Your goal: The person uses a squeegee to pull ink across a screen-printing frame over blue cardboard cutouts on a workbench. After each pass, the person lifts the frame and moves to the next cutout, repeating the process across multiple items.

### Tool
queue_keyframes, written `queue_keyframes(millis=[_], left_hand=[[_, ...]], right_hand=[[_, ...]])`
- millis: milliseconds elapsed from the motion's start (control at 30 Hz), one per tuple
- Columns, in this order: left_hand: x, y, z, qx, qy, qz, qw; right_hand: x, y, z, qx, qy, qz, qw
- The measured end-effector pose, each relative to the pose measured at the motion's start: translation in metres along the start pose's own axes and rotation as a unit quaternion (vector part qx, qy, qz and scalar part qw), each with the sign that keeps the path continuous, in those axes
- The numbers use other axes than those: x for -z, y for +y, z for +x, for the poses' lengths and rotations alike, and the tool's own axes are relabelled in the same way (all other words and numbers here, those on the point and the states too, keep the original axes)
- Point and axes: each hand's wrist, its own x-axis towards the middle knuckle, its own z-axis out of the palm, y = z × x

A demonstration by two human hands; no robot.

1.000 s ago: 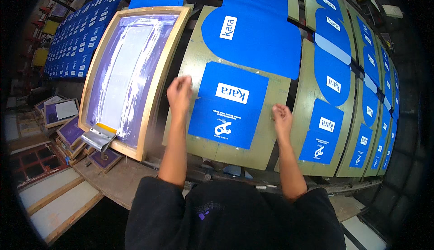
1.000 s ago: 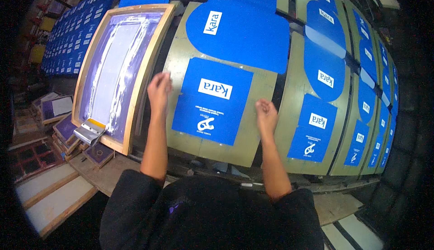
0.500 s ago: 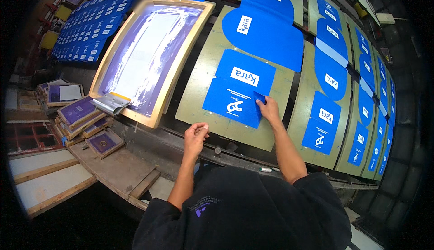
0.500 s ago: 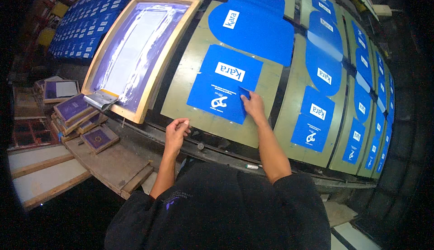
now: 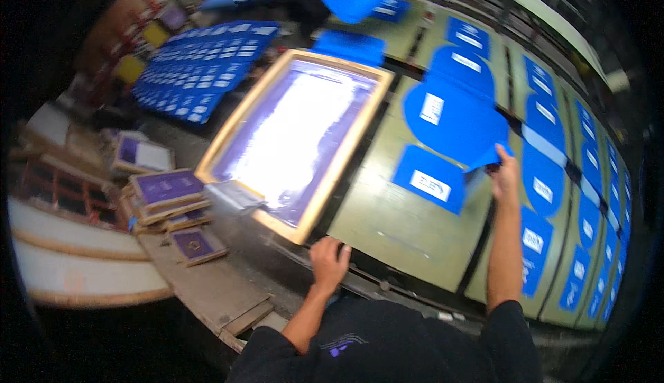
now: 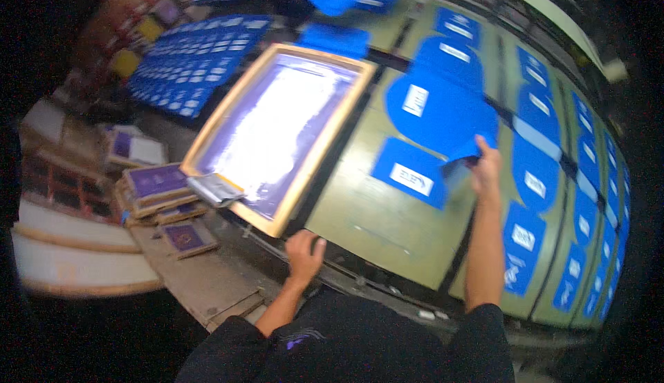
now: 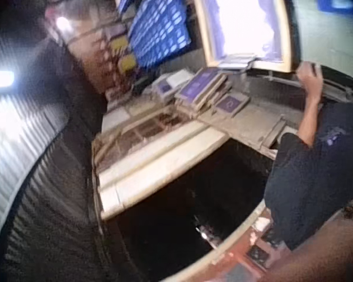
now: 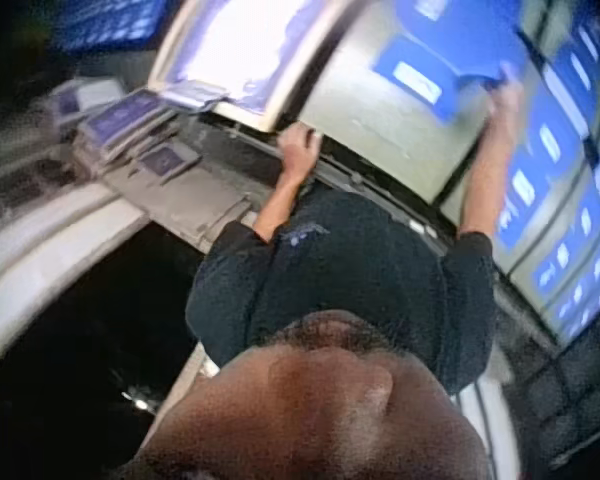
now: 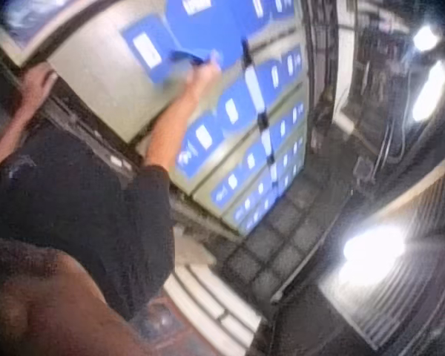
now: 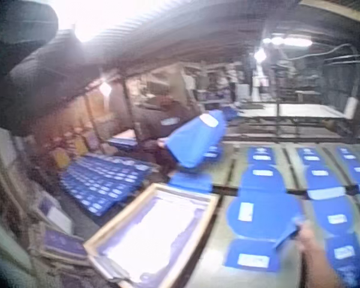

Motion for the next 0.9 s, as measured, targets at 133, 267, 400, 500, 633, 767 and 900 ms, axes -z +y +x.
queue_keyframes(millis=[133,267,400,500,633,767,900], left_hand=[[-0.014,-0.009,-0.001,0.004,-0.024,0.034,0.999],[-0.027,-0.015,0.008,0.02,-0.049,0.023,0.998],[-0.039,-0.013,0.02,0.032,-0.062,0.026,0.997],[-0.045,-0.012,0.027,0.025,-0.074,0.024,0.997],[-0.047,-0.012,0.033,0.027,-0.084,0.034,0.996],[-0.048,-0.009,0.035,0.034,-0.098,0.036,0.994],[-0.048,-0.006,0.036,0.039,-0.099,0.038,0.994]], right_hand=[[-0.006,-0.028,0.092,0.062,0.029,0.063,0.996],[-0.003,-0.061,0.17,0.131,0.062,0.136,0.98],[0.005,-0.042,0.191,0.181,0.065,0.092,0.977],[0.0,0.007,0.194,0.126,0.128,0.053,0.982],[0.001,0.083,0.196,-0.016,0.112,0.04,0.993],[-0.005,0.139,0.192,-0.071,0.186,0.055,0.978],[-0.013,0.15,0.177,-0.102,0.22,0.041,0.969]])
